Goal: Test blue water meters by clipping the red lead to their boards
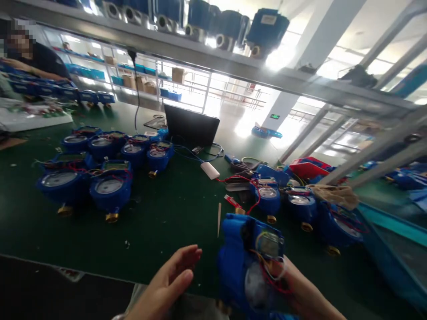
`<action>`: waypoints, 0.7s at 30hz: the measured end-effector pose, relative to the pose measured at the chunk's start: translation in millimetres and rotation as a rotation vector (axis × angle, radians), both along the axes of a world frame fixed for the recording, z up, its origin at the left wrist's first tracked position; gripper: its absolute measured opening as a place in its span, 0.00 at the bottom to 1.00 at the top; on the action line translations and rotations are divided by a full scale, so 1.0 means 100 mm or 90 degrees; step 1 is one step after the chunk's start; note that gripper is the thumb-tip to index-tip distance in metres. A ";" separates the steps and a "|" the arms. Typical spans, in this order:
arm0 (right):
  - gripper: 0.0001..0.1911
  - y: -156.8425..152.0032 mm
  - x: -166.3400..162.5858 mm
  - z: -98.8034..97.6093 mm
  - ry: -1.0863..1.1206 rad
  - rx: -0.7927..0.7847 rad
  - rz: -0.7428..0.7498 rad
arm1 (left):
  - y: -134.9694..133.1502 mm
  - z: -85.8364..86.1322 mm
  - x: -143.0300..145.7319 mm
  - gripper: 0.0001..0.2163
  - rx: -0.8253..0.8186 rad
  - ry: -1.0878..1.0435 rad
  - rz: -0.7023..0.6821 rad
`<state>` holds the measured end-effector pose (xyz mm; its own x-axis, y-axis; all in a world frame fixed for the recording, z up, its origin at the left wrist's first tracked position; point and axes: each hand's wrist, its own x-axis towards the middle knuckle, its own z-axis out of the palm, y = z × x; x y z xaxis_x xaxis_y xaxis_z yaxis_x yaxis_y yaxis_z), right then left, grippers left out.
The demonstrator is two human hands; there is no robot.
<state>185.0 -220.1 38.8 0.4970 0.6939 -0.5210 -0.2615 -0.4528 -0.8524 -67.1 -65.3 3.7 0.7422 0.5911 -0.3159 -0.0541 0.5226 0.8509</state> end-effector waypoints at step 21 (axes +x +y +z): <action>0.43 1.07 -0.09 -0.27 0.055 0.007 0.161 | 0.42 -0.12 0.09 0.47 0.127 0.174 0.282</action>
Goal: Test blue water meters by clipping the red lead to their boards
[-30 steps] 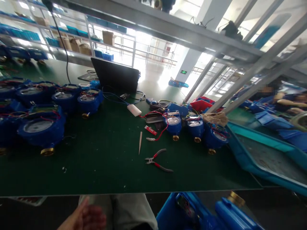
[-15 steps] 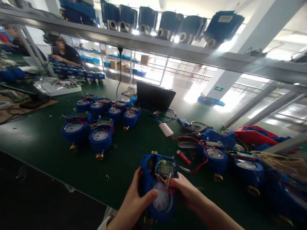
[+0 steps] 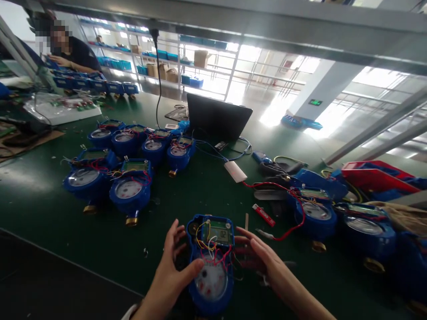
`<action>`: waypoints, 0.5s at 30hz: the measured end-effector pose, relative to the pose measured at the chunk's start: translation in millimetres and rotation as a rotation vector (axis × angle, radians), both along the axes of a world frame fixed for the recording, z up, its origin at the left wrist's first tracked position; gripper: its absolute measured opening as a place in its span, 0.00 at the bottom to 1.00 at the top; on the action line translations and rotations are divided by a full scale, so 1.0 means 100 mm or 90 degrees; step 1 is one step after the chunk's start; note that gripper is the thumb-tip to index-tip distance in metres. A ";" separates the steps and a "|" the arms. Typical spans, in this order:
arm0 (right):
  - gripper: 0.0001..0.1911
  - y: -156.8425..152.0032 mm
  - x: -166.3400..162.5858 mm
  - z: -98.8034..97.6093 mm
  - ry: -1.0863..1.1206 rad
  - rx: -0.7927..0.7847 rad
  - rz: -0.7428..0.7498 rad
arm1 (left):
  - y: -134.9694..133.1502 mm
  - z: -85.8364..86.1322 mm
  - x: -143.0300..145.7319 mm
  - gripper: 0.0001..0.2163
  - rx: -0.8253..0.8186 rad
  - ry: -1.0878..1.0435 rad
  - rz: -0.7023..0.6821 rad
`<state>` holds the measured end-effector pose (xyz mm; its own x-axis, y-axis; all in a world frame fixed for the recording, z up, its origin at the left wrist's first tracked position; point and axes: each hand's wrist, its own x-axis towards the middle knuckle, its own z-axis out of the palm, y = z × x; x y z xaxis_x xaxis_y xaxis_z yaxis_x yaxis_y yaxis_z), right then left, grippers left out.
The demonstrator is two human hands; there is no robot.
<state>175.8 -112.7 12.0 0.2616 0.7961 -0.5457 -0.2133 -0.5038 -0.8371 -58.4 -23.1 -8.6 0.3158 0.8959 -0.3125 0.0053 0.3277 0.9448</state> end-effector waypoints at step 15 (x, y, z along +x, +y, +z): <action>0.27 -0.16 0.57 -0.03 -1.050 0.285 0.460 | 0.17 0.49 -0.04 0.15 0.695 0.224 -0.196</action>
